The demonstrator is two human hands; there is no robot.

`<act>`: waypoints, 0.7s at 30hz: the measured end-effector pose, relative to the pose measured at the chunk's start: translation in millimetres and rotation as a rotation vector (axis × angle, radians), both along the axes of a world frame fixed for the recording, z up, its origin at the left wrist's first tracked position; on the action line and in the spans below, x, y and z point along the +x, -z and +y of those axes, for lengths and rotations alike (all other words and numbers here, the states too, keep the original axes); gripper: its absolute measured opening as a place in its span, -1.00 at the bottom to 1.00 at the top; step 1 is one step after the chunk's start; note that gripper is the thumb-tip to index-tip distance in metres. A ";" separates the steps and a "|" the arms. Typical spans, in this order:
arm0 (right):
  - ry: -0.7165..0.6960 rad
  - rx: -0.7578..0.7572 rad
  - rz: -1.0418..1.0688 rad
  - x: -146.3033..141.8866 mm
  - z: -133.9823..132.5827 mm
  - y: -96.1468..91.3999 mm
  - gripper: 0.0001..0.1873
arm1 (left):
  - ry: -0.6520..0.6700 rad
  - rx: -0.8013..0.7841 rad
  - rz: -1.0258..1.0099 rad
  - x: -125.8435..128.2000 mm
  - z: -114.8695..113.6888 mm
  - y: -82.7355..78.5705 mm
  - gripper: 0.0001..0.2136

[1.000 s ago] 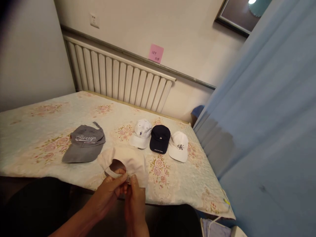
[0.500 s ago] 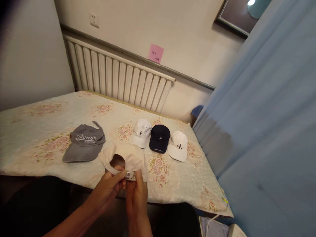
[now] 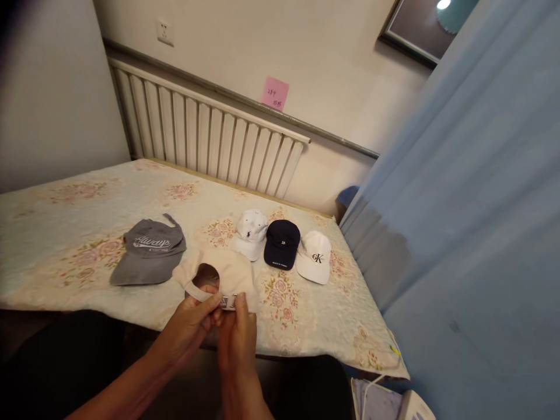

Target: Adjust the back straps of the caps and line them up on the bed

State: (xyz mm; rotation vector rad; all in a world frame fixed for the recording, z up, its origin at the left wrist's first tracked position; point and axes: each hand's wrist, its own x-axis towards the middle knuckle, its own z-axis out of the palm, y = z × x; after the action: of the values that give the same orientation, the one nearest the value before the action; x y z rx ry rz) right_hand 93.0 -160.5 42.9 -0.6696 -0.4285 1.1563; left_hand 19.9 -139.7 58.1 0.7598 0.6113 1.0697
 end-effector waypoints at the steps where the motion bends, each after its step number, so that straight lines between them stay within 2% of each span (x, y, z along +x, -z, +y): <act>1: -0.012 -0.003 0.023 1.1 1.2 -1.3 -0.72 | -0.004 -0.008 -0.019 -0.9 0.7 -0.1 -0.79; 7: -0.175 0.032 0.152 7.9 3.5 -6.1 -0.62 | 0.003 -0.031 -0.093 -4.0 3.3 -0.6 -0.80; 11: -0.121 0.012 0.200 7.7 3.0 -7.2 -0.66 | 0.002 -0.057 -0.169 -4.6 3.5 -0.7 -0.81; 16: -0.079 0.015 0.180 5.5 4.8 -7.1 -0.63 | 0.024 -0.150 -0.213 -3.6 -0.2 3.3 -0.62; 21: -0.030 0.011 0.168 3.7 4.2 -5.4 -0.67 | 0.034 -0.095 -0.134 -0.5 -3.7 3.2 -0.74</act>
State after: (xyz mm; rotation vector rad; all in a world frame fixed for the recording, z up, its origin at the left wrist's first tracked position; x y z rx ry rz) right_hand 96.7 -156.3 48.3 -0.5528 -0.3034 1.2275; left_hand 19.4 -143.4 54.9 0.6095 0.5290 1.0438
